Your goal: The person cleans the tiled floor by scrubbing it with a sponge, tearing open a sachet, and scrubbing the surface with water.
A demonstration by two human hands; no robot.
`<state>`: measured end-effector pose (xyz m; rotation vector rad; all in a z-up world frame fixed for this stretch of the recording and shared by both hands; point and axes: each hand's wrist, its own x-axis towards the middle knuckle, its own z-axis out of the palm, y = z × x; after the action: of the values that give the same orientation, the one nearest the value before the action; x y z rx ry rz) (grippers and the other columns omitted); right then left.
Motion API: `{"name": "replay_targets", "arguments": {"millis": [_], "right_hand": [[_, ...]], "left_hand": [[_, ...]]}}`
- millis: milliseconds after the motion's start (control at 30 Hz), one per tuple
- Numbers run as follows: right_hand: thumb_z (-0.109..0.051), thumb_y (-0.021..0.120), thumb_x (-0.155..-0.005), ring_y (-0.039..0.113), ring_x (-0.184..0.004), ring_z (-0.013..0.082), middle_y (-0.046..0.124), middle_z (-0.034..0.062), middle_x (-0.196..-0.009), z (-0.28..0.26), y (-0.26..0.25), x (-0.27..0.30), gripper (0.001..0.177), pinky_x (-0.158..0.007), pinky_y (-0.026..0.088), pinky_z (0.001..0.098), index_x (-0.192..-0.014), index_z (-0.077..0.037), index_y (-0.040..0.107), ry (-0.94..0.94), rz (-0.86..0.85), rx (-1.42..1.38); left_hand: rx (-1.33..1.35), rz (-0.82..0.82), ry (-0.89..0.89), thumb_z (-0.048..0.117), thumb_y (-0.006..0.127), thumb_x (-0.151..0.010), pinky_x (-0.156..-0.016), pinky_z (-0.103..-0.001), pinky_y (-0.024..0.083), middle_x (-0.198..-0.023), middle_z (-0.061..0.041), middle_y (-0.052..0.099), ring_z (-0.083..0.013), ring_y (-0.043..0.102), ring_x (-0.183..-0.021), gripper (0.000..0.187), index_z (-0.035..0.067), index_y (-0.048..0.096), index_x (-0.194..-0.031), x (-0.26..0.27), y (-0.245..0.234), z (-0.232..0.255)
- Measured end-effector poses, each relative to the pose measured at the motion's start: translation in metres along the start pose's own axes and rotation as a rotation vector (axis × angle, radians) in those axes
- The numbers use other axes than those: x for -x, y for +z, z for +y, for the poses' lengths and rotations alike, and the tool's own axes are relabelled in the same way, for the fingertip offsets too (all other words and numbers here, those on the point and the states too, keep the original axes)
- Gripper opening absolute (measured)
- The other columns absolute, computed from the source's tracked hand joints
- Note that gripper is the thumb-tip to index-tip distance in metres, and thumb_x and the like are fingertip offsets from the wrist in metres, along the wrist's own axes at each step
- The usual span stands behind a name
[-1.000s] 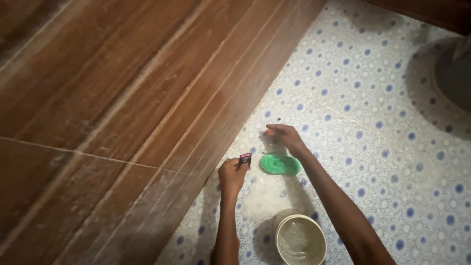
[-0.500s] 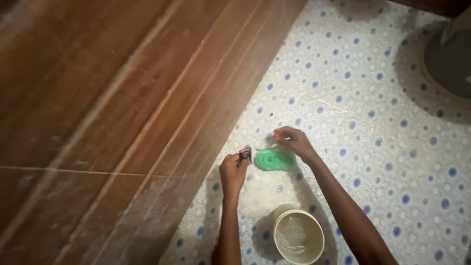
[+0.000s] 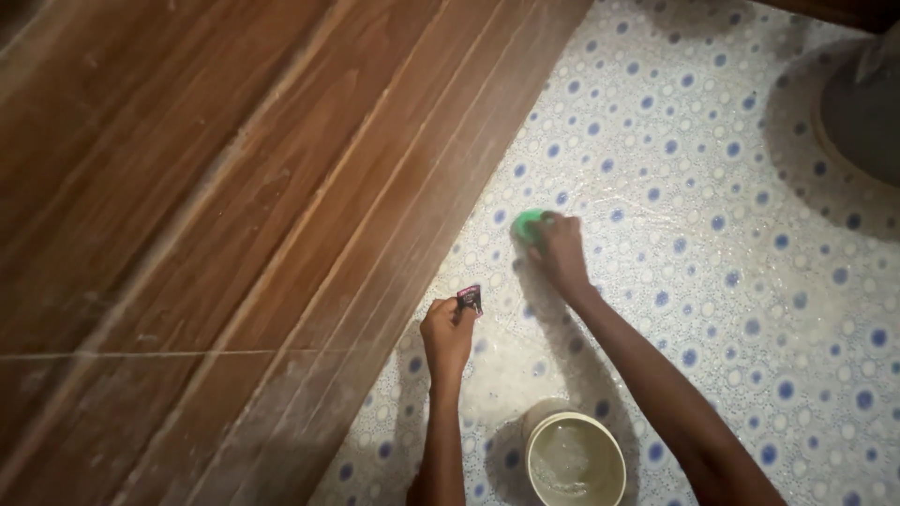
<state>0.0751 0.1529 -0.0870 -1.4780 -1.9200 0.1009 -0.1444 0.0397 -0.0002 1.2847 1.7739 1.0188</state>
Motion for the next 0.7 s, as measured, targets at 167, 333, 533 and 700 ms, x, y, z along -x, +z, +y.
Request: {"name": "replay_targets", "arguments": {"millis": [167,333,533,700], "right_hand": [[-0.011,0.068,-0.107,0.06,-0.097,0.0323,0.071,0.0183,-0.109,0.023,0.031,-0.023,0.017,-0.084,0.054,0.0461,-0.123,-0.007,0.068,0.297,-0.188,-0.178],[-0.008,0.053,-0.097,0.061,-0.092,0.0373,0.068,0.0244,-0.109,0.026,0.048,-0.074,0.028,-0.076,0.054,0.0462,-0.121,0.0,0.064,0.222,-0.075,0.126],[-0.012,0.059,-0.083,0.052,-0.12,0.0454,0.056,0.0287,-0.131,-0.052,0.089,-0.047,0.046,-0.093,0.053,0.0492,-0.123,0.01,0.056,-0.119,-0.196,0.352],[-0.007,0.06,-0.085,0.052,-0.127,0.0412,0.05,0.0224,-0.135,0.02,0.116,-0.104,0.043,-0.101,0.053,0.0506,-0.124,0.007,0.055,-0.108,-0.086,0.661]], "left_hand": [[-0.019,0.003,-0.008,0.011,0.073,-0.082,-0.064,-0.033,0.05,-0.084,-0.01,0.066,-0.0182,0.065,-0.069,0.015,-0.003,0.071,-0.086,-0.005,0.005,0.0],[0.036,0.049,0.05,0.009,0.074,-0.081,-0.063,-0.033,0.05,-0.081,-0.01,0.065,-0.0178,0.064,-0.067,0.014,-0.004,0.07,-0.085,-0.014,0.011,0.004],[0.044,0.096,0.095,0.009,0.072,-0.085,-0.064,-0.034,0.05,-0.079,-0.012,0.063,-0.0196,0.064,-0.067,0.013,-0.004,0.069,-0.082,-0.034,0.023,0.003],[-0.029,0.116,0.164,0.01,0.073,-0.083,-0.066,-0.034,0.051,-0.083,-0.011,0.065,-0.0212,0.065,-0.071,0.014,-0.004,0.069,-0.084,-0.048,0.029,0.005]]}}
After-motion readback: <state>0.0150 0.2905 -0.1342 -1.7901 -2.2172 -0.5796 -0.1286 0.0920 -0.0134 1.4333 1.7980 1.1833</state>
